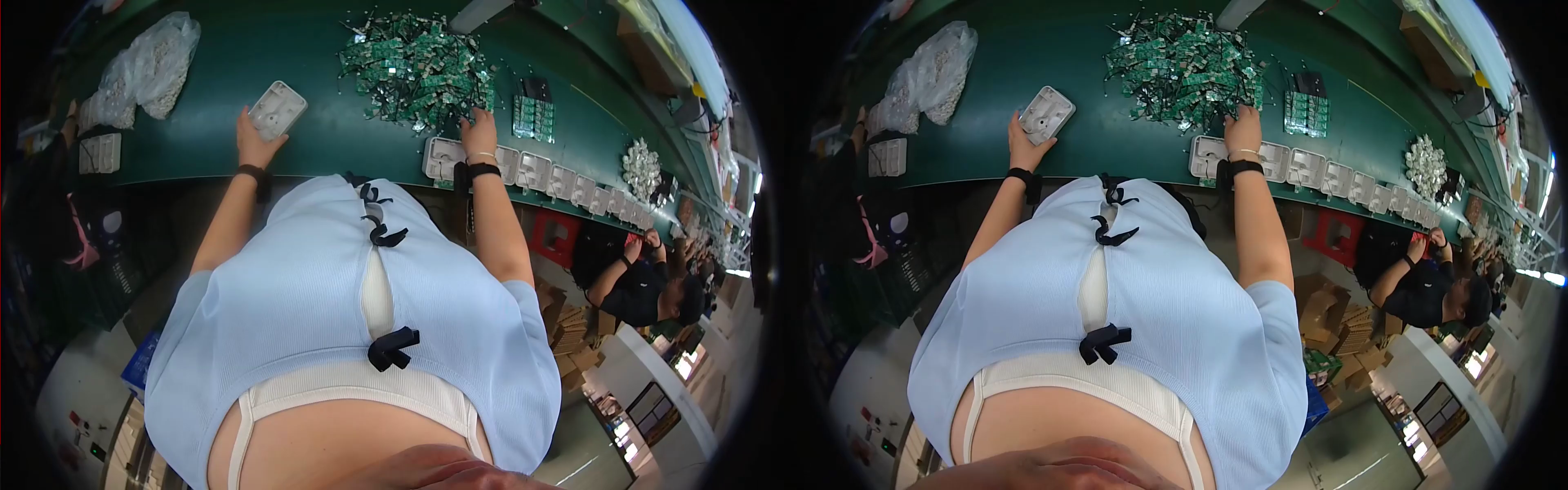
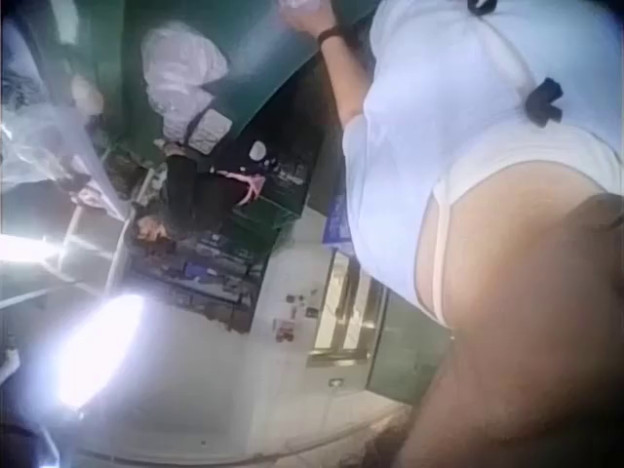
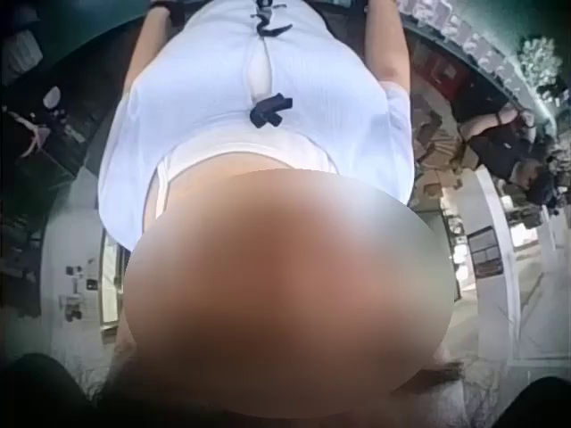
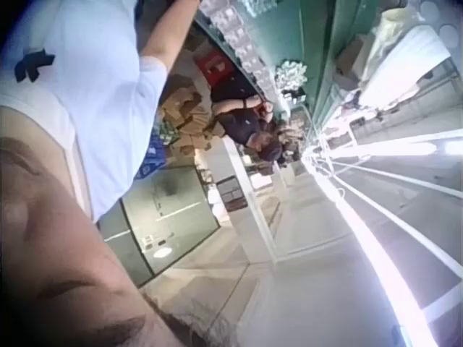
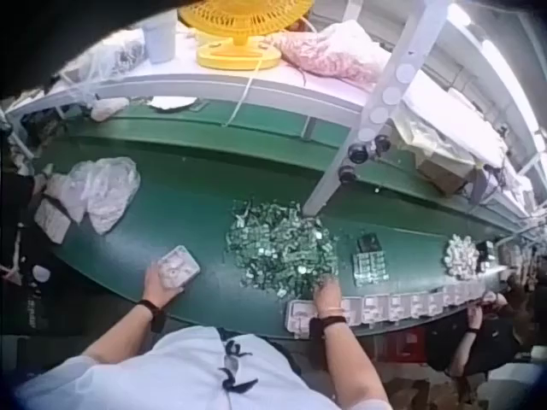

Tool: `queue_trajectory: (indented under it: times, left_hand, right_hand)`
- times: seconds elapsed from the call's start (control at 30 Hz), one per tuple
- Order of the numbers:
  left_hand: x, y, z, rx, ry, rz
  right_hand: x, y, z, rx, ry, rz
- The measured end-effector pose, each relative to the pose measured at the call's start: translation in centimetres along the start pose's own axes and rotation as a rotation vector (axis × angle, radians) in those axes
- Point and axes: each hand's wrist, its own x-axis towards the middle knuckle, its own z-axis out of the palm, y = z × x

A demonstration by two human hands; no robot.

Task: The person picks up a plastic housing and a circuit board, fits the board into the housing, and presses it into place. They then pick up a wire, tuck it into the housing, and place the assembled unit on the table before repeating the process.

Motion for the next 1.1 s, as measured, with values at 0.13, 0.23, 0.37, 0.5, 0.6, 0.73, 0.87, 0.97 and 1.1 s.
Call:
queue_trajectory:
  times: [0.13,0.23,0.37,0.5,0.6,0.73,0.87,0.97,1.1]
  left_hand:
    - [0.1,-0.6,1.0,-0.086,-0.001,0.052]
    - [-0.2,-1.1,1.0,-0.106,-0.021,0.067]
    - [-0.3,0.6,1.0,-0.135,-0.009,0.051]
    - [-0.2,6.2,0.5,-0.263,-0.007,0.142]
    - [0.7,10.2,1.5,-0.616,-0.070,0.210]
    - [1.3,14.0,1.8,-0.716,-0.106,0.320]
    - [1.4,18.4,-0.8,-0.471,-0.081,0.533]
    - [0.8,20.6,-1.8,-0.535,-0.171,0.505]
    - [0.3,23.3,-3.3,-0.548,-0.217,0.565]
  right_hand:
    - [0.8,0.3,-0.7,-0.034,-0.330,0.061]
    - [0.2,-0.9,-2.8,0.842,-0.392,0.647]
    - [0.8,-1.3,-6.6,1.996,-0.376,0.642]
    - [1.4,-3.1,-9.9,2.276,-0.423,0.790]
    - [1.7,-3.0,-10.5,2.057,-0.416,0.816]
    - [1.5,-4.6,-11.0,1.834,-0.442,0.703]
    - [0.6,-10.3,-12.6,1.746,-0.333,0.524]
    - [-0.1,-14.7,-13.2,1.596,-0.231,0.362]
    - [-0.6,-17.7,-14.5,1.161,-0.083,0.074]
